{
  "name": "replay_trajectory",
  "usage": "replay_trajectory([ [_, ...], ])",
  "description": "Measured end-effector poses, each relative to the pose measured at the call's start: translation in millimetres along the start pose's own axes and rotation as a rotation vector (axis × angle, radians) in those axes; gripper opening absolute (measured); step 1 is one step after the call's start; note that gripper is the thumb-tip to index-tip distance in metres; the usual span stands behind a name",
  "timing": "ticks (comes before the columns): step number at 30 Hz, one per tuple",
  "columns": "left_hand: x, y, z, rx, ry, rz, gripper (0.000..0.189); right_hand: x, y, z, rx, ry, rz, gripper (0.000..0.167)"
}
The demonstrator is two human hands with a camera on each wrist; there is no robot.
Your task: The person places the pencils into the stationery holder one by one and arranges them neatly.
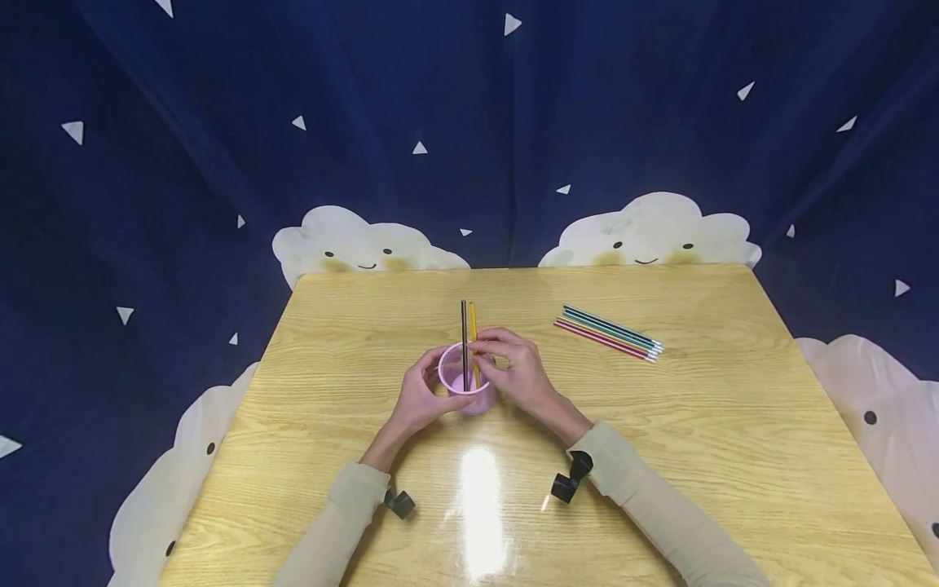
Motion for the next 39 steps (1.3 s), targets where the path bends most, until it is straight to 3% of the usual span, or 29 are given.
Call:
replay_trajectory([
  [20,-0.5,0.0,-1.0,-0.016,-0.002,-0.001,0.082,-1.1,4.5,-0.1,0.135,0.104,-0.060,0.023],
  [33,0.1,0.1,-1.8,-0.019,-0.003,0.003,0.082,-3.9,3.2,-0.2,0.145,0.142,-0.023,0.020],
  [39,-0.8,-0.3,-1.5,-0.010,-0.005,-0.006,0.084,-5.5,2.0,-1.6,0.109,0.191,-0.056,0.022],
])
Point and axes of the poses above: each hand's wrist, its own x-axis away from the middle knuckle, its own y-axis out of the palm, z = x × y, the point moved 4 cm from there along -x, towards the middle knuckle, and after that the axes turned 8 degrees about y, right-handed, at the moved point
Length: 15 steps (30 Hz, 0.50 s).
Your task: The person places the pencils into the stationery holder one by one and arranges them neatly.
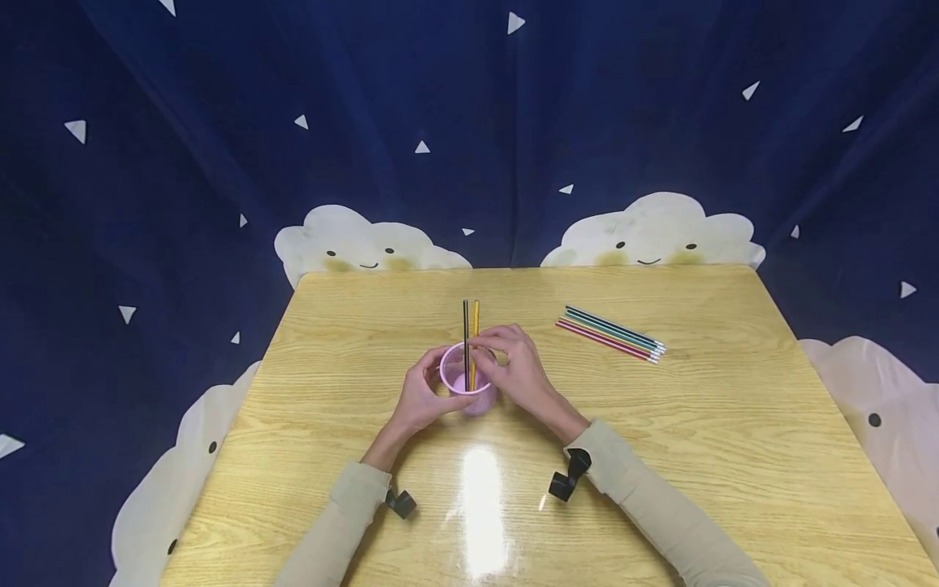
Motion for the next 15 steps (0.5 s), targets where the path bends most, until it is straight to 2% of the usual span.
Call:
replay_trajectory([
  [7,-0.3,-0.3,-0.2,0.007,0.018,0.004,0.083,-2.0,3.2,-1.3,0.025,0.020,-0.080,0.026],
  [15,-0.5,-0.5,0.0,-0.005,0.016,0.001,0.086,0.2,0.3,2.3,-0.001,0.006,-0.095,0.031],
])
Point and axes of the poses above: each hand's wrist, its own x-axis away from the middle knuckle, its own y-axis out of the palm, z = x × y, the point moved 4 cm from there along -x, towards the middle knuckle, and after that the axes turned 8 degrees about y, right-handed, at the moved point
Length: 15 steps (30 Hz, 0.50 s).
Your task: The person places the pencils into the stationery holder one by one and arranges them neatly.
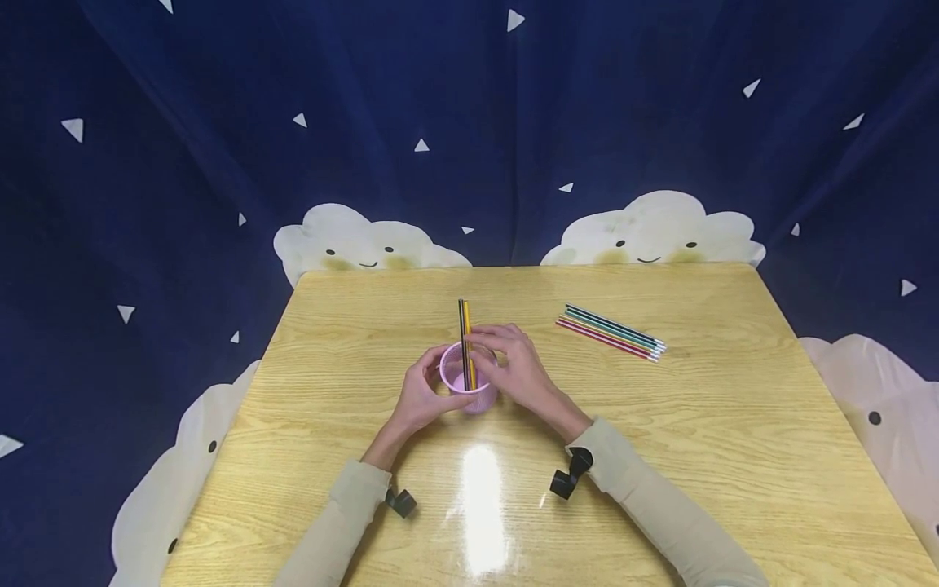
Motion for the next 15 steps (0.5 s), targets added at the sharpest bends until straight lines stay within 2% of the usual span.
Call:
replay_trajectory([
  [8,0.0,-0.3,-1.6,0.002,-0.003,0.004,0.084,7.4,-15,5,-0.018,-0.051,0.005,0.034],
  [11,0.1,-0.2,-1.4,0.028,0.003,0.009,0.084,13.9,-22,10,-0.020,-0.051,0.008,0.038],
  [12,-0.2,-0.1,3.6,0.039,0.001,0.010,0.084,16.1,-25,13,-0.015,-0.047,0.013,0.040],
  [15,-0.3,0.4,4.3,0.032,-0.007,0.013,0.085,22.5,-35,21,0.005,-0.036,0.036,0.043],
])
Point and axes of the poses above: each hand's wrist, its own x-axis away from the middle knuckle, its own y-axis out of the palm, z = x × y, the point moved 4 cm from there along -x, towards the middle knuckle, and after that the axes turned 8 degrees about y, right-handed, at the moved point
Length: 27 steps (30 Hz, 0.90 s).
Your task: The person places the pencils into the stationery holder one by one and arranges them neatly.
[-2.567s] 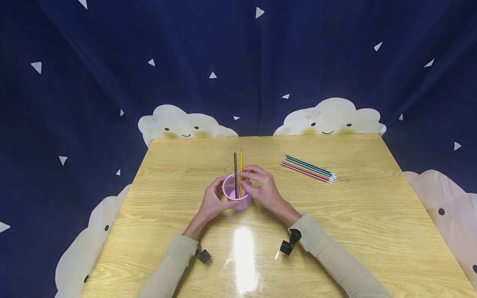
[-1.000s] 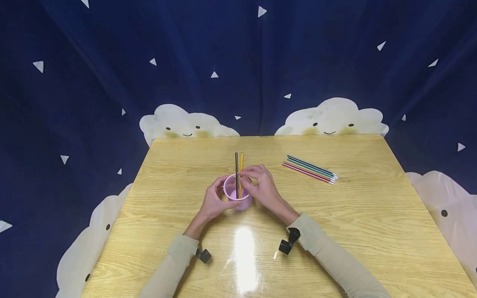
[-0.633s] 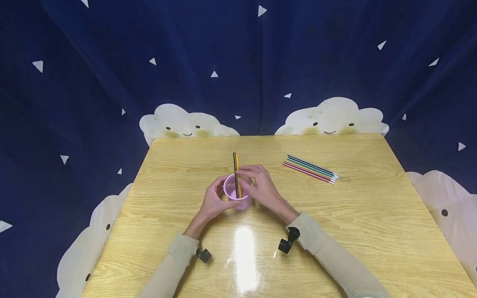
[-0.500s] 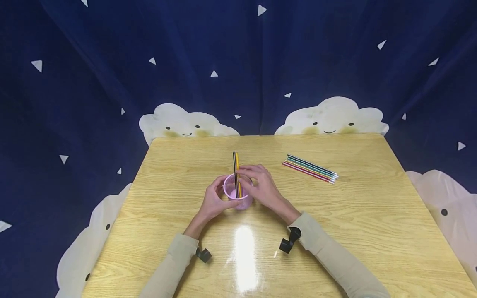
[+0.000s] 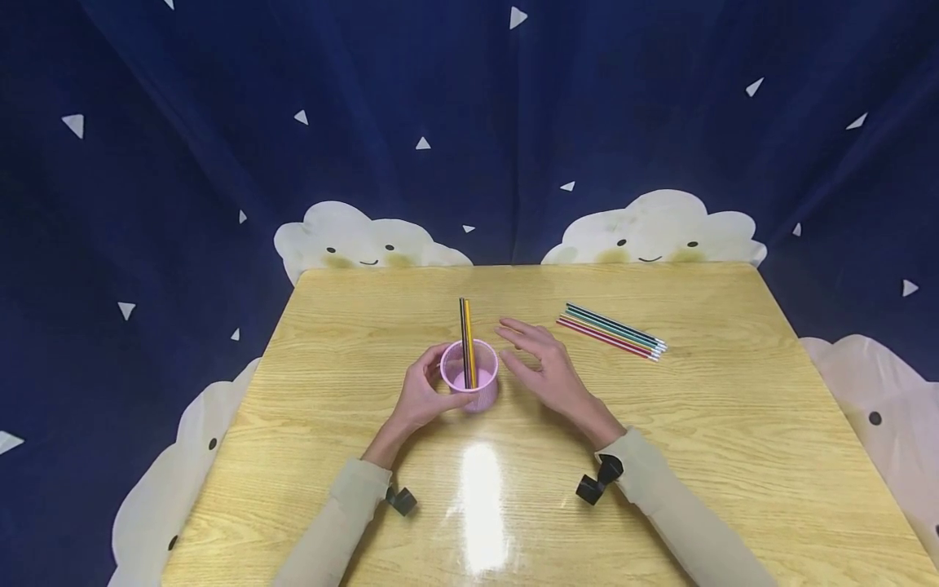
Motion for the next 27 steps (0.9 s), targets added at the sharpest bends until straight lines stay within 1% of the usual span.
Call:
replay_trajectory([
  [3,-0.5,0.1,0.3,-0.028,-0.018,0.002,0.084,5.8,-11,10,0.039,0.013,0.025,0.044],
  [4,-0.4,-0.2,-4.3,-0.038,-0.018,0.003,0.084,7.6,-14,14,0.057,0.017,0.031,0.044],
  [6,-0.4,0.1,-4.4,-0.029,-0.020,0.007,0.084,11.8,-21,23,0.094,0.029,0.031,0.045],
  [10,-0.4,0.2,-4.7,-0.002,-0.012,0.012,0.085,20.6,-30,39,0.185,0.040,0.010,0.047],
  [16,0.2,0.6,-4.0,0.035,-0.004,0.020,0.088,32.7,-42,59,0.330,0.021,-0.013,0.051],
  [19,0.1,0.6,-4.6,0.037,-0.007,0.022,0.088,38.2,-48,68,0.416,0.011,-0.016,0.053],
  [22,0.1,0.3,-5.9,0.017,-0.015,0.020,0.087,43.6,-54,79,0.517,0.014,-0.025,0.054],
  [25,0.3,-0.3,-5.7,-0.004,-0.018,0.018,0.086,48.4,-61,90,0.601,0.045,-0.052,0.054],
  [27,0.4,-0.5,-5.1,-0.014,-0.013,0.015,0.085,50.9,-64,95,0.637,0.078,-0.071,0.056],
])
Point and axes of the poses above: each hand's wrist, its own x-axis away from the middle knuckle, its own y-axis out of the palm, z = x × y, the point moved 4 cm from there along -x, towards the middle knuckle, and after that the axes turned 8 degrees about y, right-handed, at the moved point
